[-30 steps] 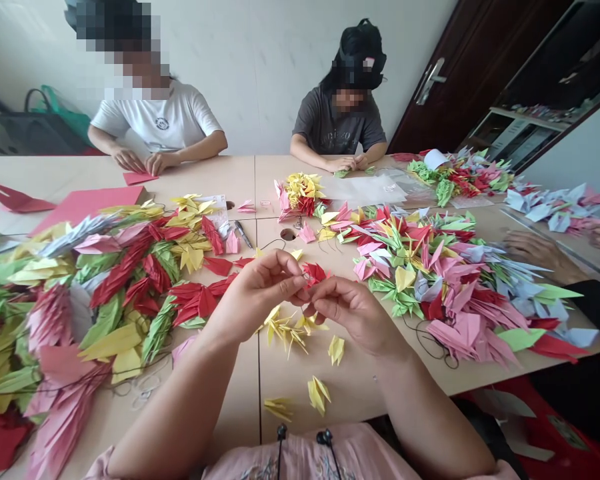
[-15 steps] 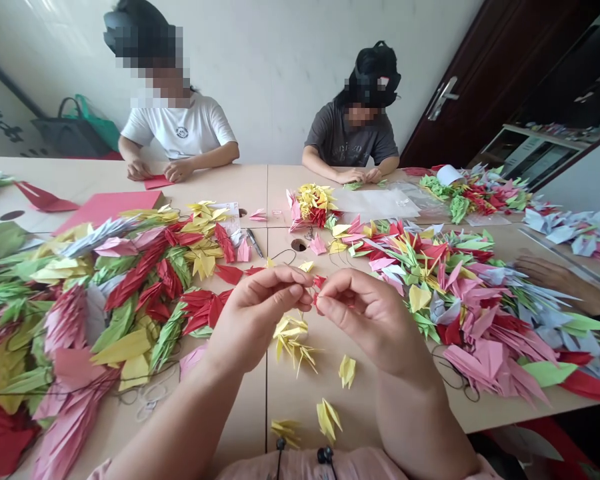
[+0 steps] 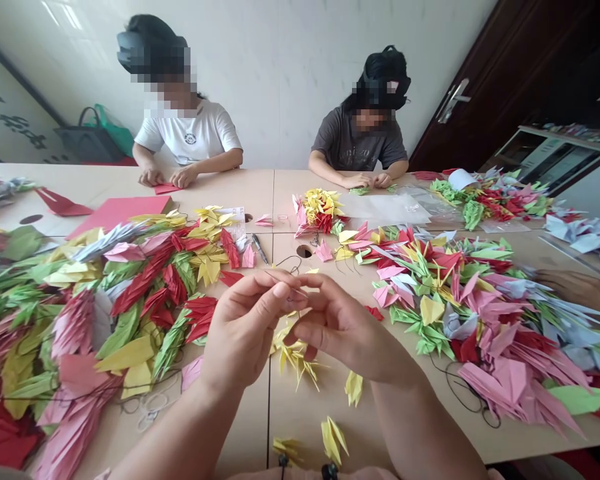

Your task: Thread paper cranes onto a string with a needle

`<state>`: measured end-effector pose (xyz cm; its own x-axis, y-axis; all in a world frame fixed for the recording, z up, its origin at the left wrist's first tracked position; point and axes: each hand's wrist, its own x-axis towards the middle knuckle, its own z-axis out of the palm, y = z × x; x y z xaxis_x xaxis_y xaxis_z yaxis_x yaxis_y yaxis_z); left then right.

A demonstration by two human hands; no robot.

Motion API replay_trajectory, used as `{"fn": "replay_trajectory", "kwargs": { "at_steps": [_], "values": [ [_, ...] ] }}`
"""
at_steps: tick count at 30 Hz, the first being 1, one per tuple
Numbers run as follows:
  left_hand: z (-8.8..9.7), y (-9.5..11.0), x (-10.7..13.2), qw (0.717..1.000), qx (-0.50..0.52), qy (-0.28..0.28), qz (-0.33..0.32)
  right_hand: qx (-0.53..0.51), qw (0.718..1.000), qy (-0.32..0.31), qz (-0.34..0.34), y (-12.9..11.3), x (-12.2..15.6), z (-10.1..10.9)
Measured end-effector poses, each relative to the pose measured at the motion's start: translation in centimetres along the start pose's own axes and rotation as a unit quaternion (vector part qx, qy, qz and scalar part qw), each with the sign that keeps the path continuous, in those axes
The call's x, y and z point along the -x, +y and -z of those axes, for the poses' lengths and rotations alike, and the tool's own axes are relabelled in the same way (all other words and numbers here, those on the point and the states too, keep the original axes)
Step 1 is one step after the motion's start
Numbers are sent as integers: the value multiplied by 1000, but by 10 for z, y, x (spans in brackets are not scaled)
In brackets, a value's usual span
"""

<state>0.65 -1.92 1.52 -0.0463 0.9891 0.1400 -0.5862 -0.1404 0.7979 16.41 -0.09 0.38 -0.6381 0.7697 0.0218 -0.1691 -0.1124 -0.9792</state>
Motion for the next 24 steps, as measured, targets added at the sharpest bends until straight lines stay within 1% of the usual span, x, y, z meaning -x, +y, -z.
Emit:
{"fn": "replay_trajectory", "kwargs": {
  "at_steps": [1, 2, 4, 6, 10, 12, 15, 19, 22, 24],
  "values": [
    [0, 1, -1, 1000, 3, 13, -9, 5, 1000, -6, -6, 1, -1, -1],
    [0, 1, -2, 1000, 3, 24, -17, 22, 1000, 2, -7, 0, -1, -1],
    [1, 2, -3, 999, -4, 39, -27, 74, 996, 42, 15, -2, 1, -2],
    [2, 2, -4, 998, -21, 40, -33, 128, 986, 86, 58, -5, 4, -2],
    [3, 1, -3, 996, -65, 30, -51, 184, 958, 156, 156, -11, 12, -2],
    [3, 0, 0, 995, -85, 19, -55, 201, 943, 186, 192, -12, 14, -4],
    [3, -1, 5, 994, -99, -9, -39, 213, 924, 217, 233, -13, 16, -5],
    [-1, 2, 10, 996, -74, -46, -8, 198, 918, 231, 254, -14, 15, -4],
    [-3, 4, 13, 997, -56, -59, 0, 200, 917, 241, 249, -13, 13, -4],
    [-4, 5, 14, 996, -56, -66, -6, 210, 918, 239, 235, -13, 13, -5]
  ]
}}
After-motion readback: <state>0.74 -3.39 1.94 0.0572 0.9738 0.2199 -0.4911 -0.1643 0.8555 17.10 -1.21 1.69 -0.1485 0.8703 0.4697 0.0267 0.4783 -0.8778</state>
